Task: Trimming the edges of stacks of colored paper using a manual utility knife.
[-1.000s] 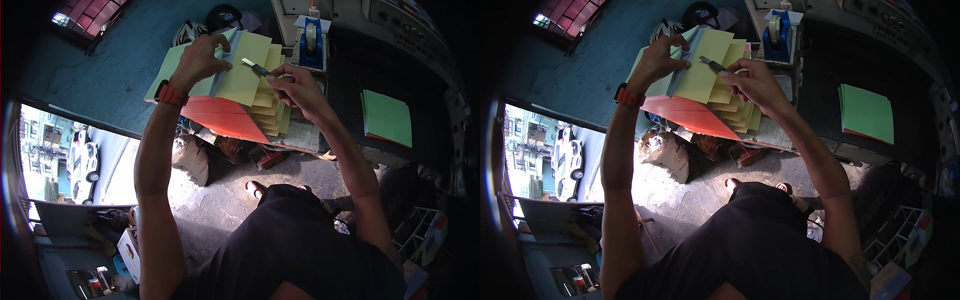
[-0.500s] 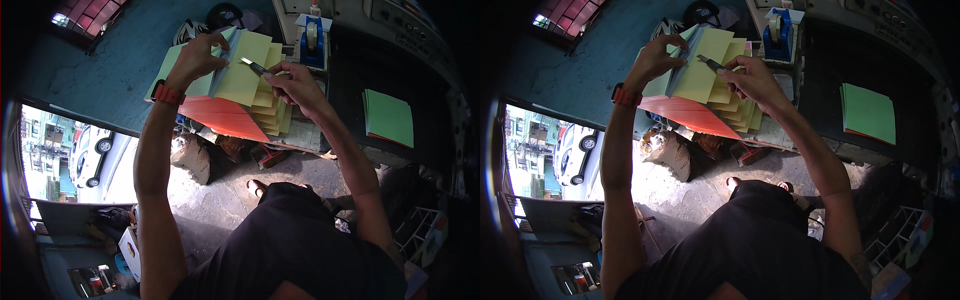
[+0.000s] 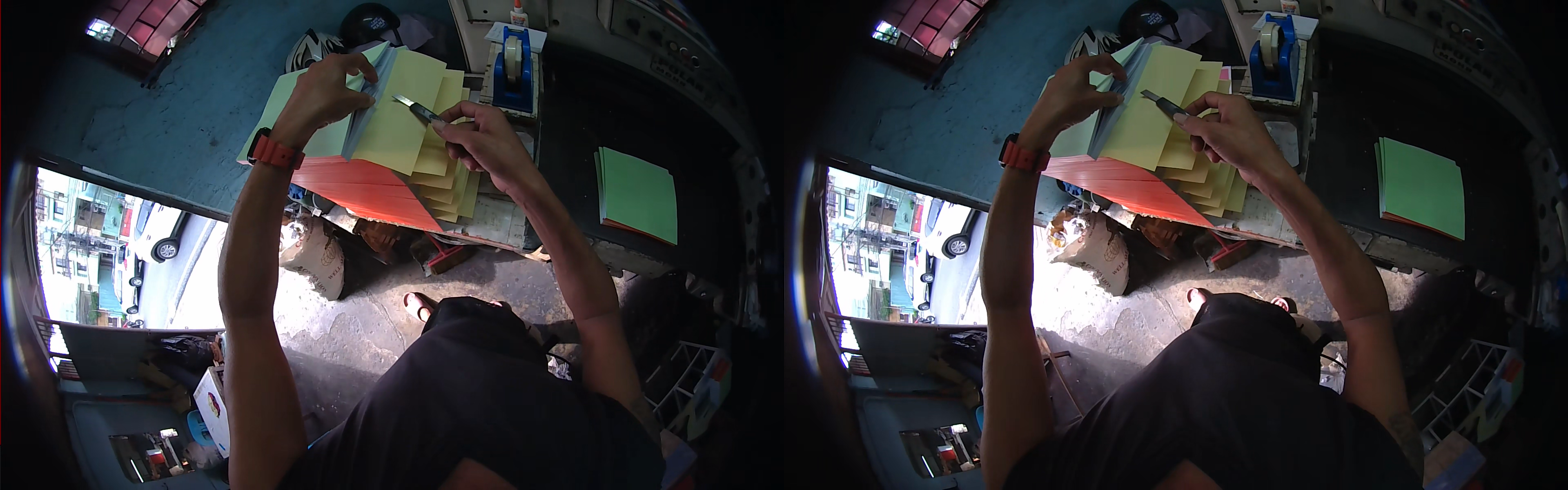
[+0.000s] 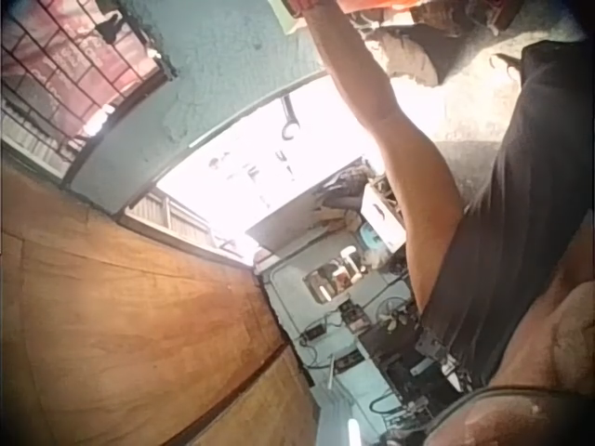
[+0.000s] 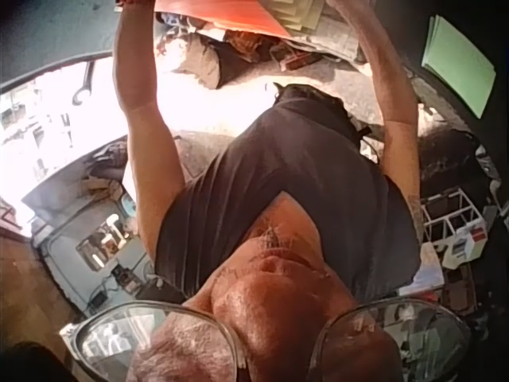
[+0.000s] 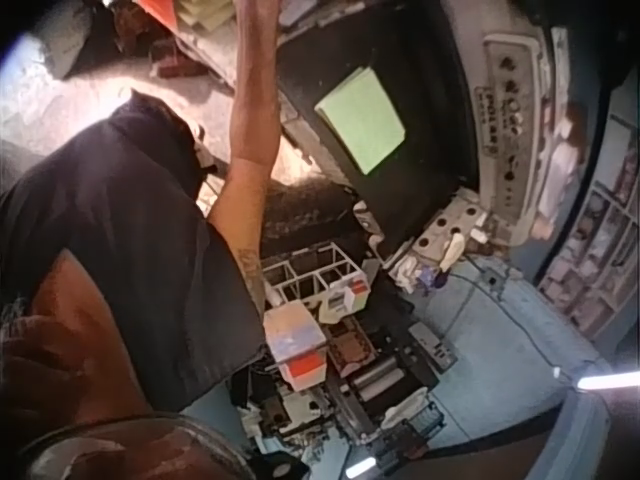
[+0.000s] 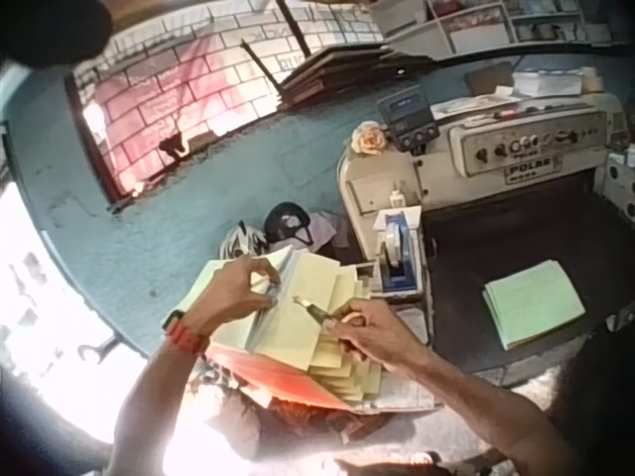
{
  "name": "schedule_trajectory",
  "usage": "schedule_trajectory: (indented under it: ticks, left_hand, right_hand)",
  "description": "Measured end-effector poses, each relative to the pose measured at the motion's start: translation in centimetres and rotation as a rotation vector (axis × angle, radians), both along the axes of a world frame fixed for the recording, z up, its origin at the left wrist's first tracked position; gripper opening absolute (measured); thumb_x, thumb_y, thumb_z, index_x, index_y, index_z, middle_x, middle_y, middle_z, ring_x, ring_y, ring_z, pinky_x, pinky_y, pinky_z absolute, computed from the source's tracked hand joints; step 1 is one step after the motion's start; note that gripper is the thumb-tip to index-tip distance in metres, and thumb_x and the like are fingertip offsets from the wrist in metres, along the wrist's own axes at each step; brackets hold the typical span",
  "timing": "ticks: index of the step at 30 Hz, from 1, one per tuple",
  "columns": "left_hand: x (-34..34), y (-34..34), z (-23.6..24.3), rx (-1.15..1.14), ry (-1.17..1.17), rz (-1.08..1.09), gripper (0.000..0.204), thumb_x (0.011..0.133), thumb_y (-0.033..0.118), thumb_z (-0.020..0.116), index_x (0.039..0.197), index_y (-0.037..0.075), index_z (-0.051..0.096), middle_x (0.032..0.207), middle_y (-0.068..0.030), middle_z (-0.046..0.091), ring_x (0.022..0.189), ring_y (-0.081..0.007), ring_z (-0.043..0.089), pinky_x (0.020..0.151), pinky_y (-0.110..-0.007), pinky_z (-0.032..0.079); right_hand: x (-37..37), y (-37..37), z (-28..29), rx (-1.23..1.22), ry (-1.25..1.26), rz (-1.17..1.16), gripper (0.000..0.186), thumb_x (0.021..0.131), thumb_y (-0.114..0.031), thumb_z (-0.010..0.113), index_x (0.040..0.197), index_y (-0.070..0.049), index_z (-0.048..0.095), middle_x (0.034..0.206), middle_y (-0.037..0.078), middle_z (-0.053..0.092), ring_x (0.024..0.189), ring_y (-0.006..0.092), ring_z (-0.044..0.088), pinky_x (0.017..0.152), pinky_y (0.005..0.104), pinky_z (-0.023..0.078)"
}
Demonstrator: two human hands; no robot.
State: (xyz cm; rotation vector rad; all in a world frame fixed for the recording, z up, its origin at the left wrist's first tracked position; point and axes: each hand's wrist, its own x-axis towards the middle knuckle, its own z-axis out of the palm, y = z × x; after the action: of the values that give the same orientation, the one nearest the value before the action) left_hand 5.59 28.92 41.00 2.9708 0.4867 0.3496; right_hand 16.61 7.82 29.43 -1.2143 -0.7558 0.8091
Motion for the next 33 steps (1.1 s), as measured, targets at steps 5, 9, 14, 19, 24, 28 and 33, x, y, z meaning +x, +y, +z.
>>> schedule_trajectory:
  ticks: [5, 9, 14, 19, 24, 28, 33]
  left_hand:
    - [0.1, 0.1, 0.0, 0.010, 0.002, 0.004, 0.036, 0.068, 0.022, 0.078, 0.103, 0.016, 0.072, 0.115, -0.0107, 0.066, 0.081, -0.0231, 0.066, 0.079, -0.037, 0.053]
    - [-0.1, 0.8, 0.0, -0.102, 0.000, 0.014, 0.035, 0.068, 0.016, 0.077, 0.103, 0.014, 0.072, 0.116, -0.0115, 0.066, 0.089, -0.0236, 0.066, 0.081, -0.036, 0.053]
    - [-0.9, 2.0, 0.2, -0.157, 0.010, 0.035, 0.036, 0.066, 0.011, 0.074, 0.103, 0.014, 0.072, 0.115, -0.0131, 0.066, 0.089, -0.0244, 0.067, 0.082, -0.035, 0.052]
    - [-1.5, 2.0, -0.1, -0.110, -0.114, 0.044, 0.036, 0.064, 0.009, 0.070, 0.100, 0.013, 0.073, 0.111, -0.0166, 0.065, 0.077, -0.0256, 0.067, 0.075, -0.036, 0.052]
    - [-1.8, 1.6, -0.1, -0.037, -0.157, 0.035, 0.038, 0.065, 0.010, 0.069, 0.103, 0.015, 0.072, 0.109, -0.0176, 0.064, 0.082, -0.0270, 0.067, 0.076, -0.038, 0.052]
    - [-1.7, 1.5, -0.1, -0.052, -0.142, 0.057, 0.038, 0.067, 0.014, 0.074, 0.105, 0.015, 0.071, 0.109, -0.0173, 0.063, 0.092, -0.0281, 0.066, 0.081, -0.038, 0.052]
    - [-1.8, 1.7, 0.0, -0.070, -0.103, 0.039, 0.037, 0.068, 0.014, 0.077, 0.104, 0.013, 0.071, 0.115, -0.0141, 0.064, 0.088, -0.0233, 0.066, 0.082, -0.036, 0.052]
  right_hand:
    - [0.0, 0.2, 0.3, -0.002, -0.008, 0.019, 0.020, 0.092, -0.022, 0.067, 0.099, -0.004, 0.062, 0.063, 0.001, 0.058, 0.046, 0.0016, 0.042, 0.039, 0.0189, 0.028]
    - [0.1, 0.9, 0.7, -0.008, 0.031, 0.047, 0.020, 0.092, -0.022, 0.067, 0.098, -0.004, 0.062, 0.064, 0.001, 0.059, 0.047, 0.0023, 0.044, 0.041, 0.0192, 0.029]
    - [-0.5, 3.0, 1.0, 0.165, 0.244, -0.122, 0.019, 0.091, -0.022, 0.067, 0.097, -0.005, 0.061, 0.067, -0.001, 0.058, 0.047, 0.0025, 0.043, 0.044, 0.0204, 0.028]
    - [-0.4, 4.8, 2.1, 0.202, 0.241, -0.057, 0.015, 0.088, -0.013, 0.067, 0.090, 0.000, 0.061, 0.064, 0.002, 0.055, 0.045, 0.0058, 0.042, 0.041, 0.0257, 0.030]
    - [-0.8, 7.0, 3.9, 0.193, 0.174, 0.016, 0.015, 0.087, -0.015, 0.066, 0.088, -0.001, 0.064, 0.059, -0.003, 0.050, 0.044, 0.0022, 0.035, 0.041, 0.0234, 0.023]
    - [-0.6, 10.0, 5.3, -0.012, 0.135, 0.135, 0.011, 0.086, -0.011, 0.064, 0.084, 0.000, 0.063, 0.057, -0.003, 0.047, 0.043, 0.0021, 0.032, 0.040, 0.0220, 0.021]
    - [0.0, 11.5, 5.1, -0.013, 0.256, 0.185, 0.007, 0.086, -0.008, 0.064, 0.087, -0.001, 0.064, 0.060, -0.005, 0.047, 0.045, 0.0018, 0.029, 0.040, 0.0209, 0.021]
